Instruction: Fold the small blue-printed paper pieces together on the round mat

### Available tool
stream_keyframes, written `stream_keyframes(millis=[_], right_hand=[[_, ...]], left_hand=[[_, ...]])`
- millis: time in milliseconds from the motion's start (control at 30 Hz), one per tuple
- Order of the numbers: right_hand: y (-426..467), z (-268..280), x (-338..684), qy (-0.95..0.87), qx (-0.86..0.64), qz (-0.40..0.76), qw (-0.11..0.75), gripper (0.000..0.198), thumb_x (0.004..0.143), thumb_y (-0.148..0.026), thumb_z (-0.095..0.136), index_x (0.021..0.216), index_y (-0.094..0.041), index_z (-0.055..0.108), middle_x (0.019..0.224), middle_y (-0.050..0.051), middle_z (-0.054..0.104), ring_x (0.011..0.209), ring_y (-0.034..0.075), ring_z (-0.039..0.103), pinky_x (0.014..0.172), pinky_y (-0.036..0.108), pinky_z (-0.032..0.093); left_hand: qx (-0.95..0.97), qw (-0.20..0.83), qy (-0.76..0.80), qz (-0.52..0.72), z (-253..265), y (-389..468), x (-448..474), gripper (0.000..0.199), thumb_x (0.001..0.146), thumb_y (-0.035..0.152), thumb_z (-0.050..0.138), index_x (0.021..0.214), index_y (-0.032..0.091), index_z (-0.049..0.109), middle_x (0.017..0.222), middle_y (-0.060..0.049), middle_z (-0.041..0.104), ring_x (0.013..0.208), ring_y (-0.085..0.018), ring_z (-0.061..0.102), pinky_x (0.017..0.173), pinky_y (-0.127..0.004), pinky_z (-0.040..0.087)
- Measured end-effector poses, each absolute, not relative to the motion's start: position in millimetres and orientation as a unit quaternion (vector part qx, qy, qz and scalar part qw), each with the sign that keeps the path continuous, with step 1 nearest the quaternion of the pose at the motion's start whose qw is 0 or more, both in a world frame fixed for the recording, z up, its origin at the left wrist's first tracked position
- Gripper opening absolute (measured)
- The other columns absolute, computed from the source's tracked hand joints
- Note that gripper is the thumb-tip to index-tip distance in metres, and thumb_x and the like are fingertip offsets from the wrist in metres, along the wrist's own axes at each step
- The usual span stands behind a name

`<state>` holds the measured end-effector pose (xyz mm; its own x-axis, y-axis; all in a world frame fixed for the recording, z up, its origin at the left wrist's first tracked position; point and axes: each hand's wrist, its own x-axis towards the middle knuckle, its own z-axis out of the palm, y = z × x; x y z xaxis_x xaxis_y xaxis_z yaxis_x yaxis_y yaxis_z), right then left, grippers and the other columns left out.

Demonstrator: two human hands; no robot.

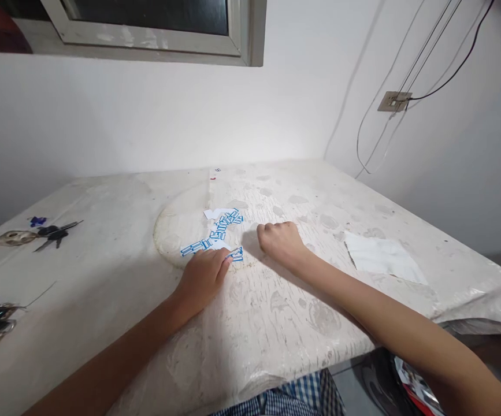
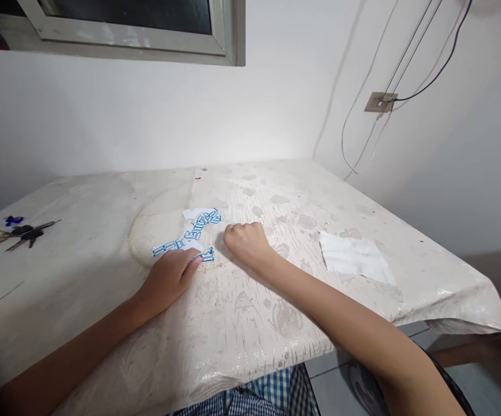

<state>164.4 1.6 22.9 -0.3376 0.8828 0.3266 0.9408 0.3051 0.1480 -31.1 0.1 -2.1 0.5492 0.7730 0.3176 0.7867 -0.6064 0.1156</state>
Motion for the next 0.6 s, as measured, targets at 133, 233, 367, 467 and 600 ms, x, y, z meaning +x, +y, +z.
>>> stream_keyframes(millis=[133, 233, 367, 467, 600], right_hand=[[-4, 25, 165, -0.809, -0.508, -0.251, 0.156, 0.055, 0.081, -0.043, 0.05, 0.133, -0.032, 0.033, 0.14, 0.006, 0.032, 0.125, 0.036, 0.029, 0.095, 0.059, 0.022], [-4, 26, 167, -0.809, -0.493, -0.268, 0.175, 0.068, 0.078, -0.056, 0.048, 0.137, -0.04, 0.019, 0.148, 0.002, 0.014, 0.132, 0.037, 0.007, 0.096, 0.068, 0.001], [1, 26, 169, -0.81, -0.49, -0.258, 0.195, 0.063, 0.082, -0.057, 0.039, 0.138, -0.038, 0.017, 0.147, 0.002, 0.015, 0.134, 0.033, 0.006, 0.097, 0.067, -0.006], [7, 24, 172, -0.795, -0.506, -0.257, 0.215, 0.055, 0.087, -0.049, 0.033, 0.139, -0.035, 0.019, 0.147, 0.004, 0.016, 0.134, 0.031, 0.009, 0.099, 0.064, -0.007], [19, 16, 181, -0.757, -0.544, -0.27, 0.24, 0.05, 0.091, -0.036, 0.029, 0.14, -0.031, 0.018, 0.148, 0.005, 0.013, 0.134, 0.028, 0.009, 0.1, 0.063, -0.006]], left_hand=[[-0.882, -0.001, -0.435, -0.178, -2, 0, -32, 0.026, 0.089, 0.029, 0.032, 0.086, 0.019, 0.057, 0.078, -0.003, 0.061, 0.075, -0.018, 0.054, 0.068, -0.03, 0.037], [-0.878, 0.018, -0.436, -0.197, -5, 0, -33, 0.027, 0.089, 0.03, 0.033, 0.086, 0.019, 0.058, 0.076, -0.003, 0.056, 0.074, -0.017, 0.051, 0.067, -0.03, 0.038], [-0.875, 0.075, -0.418, -0.234, -4, 4, -35, 0.025, 0.088, 0.028, 0.036, 0.085, 0.018, 0.059, 0.084, -0.005, 0.056, 0.078, -0.018, 0.052, 0.068, -0.031, 0.041], [-0.888, 0.174, -0.349, -0.244, 8, 12, -35, 0.019, 0.086, 0.02, 0.041, 0.086, 0.017, 0.06, 0.107, -0.01, 0.058, 0.102, -0.023, 0.051, 0.083, -0.038, 0.041], [-0.919, 0.29, -0.178, -0.198, 37, 22, -26, 0.018, 0.083, 0.009, 0.045, 0.09, 0.017, 0.059, 0.131, -0.006, 0.045, 0.127, -0.019, 0.033, 0.104, -0.034, 0.028]])
